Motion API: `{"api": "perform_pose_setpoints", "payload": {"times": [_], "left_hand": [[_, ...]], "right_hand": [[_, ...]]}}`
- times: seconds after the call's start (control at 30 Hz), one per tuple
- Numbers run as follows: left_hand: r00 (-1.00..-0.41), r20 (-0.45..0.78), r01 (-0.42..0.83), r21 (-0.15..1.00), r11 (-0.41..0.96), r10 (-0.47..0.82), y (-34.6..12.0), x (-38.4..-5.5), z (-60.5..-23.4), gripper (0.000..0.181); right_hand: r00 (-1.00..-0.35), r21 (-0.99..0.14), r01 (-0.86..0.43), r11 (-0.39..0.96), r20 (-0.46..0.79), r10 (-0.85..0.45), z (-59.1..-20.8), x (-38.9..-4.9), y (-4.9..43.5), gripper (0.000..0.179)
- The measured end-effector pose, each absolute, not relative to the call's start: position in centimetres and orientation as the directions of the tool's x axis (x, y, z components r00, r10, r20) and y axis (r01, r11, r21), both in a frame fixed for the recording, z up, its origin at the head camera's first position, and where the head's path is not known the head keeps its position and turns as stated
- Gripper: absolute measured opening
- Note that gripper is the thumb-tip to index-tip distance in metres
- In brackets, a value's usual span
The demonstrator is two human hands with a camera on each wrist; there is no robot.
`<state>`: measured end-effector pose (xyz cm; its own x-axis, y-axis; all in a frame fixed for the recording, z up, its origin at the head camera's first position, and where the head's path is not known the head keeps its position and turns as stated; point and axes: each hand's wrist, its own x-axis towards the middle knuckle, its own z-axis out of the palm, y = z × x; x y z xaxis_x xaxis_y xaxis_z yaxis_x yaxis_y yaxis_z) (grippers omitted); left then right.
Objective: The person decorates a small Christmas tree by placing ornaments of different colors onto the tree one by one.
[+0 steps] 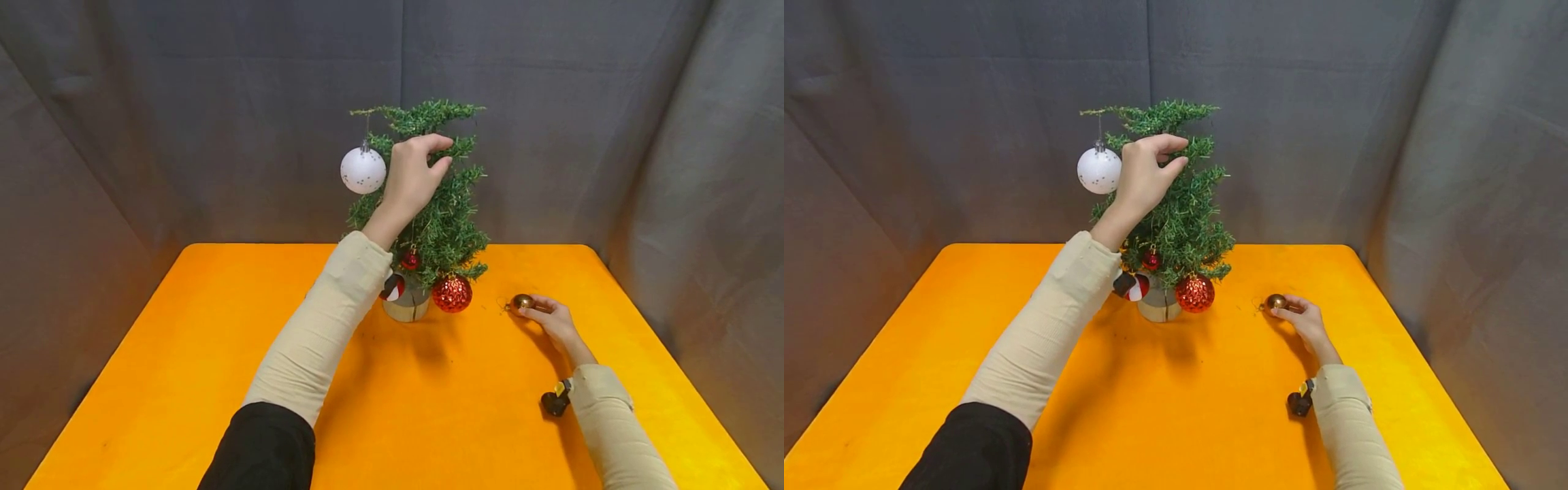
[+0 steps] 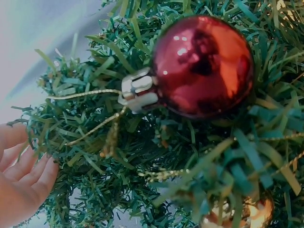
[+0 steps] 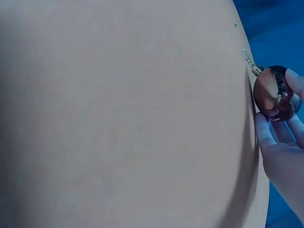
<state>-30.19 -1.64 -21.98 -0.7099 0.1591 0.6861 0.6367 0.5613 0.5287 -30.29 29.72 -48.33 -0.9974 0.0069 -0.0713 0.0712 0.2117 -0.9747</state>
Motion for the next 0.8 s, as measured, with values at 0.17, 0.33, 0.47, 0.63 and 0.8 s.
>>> {"api": "perform_pose_setpoints", "payload": {"times": [0.17, 0.33, 0.47, 0.63, 0.8], "left_hand": [[-0.713, 0.682, 0.638, 0.535, 0.553, 0.163, -1.6, -30.2, -21.9, 0.023], [-0.705, 0.689, 0.647, 0.527, 0.551, 0.168, -1.4, -30.2, -21.9, 0.019], [-0.716, 0.677, 0.637, 0.532, 0.558, 0.172, -1.3, -30.3, -21.8, 0.018], [-0.74, 0.65, 0.612, 0.545, 0.573, 0.171, -1.3, -30.3, -21.7, 0.019], [-0.73, 0.662, 0.622, 0.538, 0.57, 0.172, -1.4, -30.2, -21.8, 0.018]], "right_hand": [[-0.997, -0.984, 0.07, 0.163, -0.071, 0.003, -47.6, -30.2, 29.5, 0.06], [-0.999, -0.986, 0.045, 0.159, -0.043, 0.021, -46.4, -30.2, 29.2, 0.056], [-1.0, -0.996, 0.019, 0.09, -0.018, 0.02, -45.4, -30.4, 28.9, 0.039], [-0.999, -0.99, -0.029, -0.137, 0.033, -0.029, -43.8, -30.6, 28.2, 0.018], [-0.993, -0.946, -0.079, -0.315, 0.102, -0.056, -42.0, -30.7, 27.6, 0.019]]}}
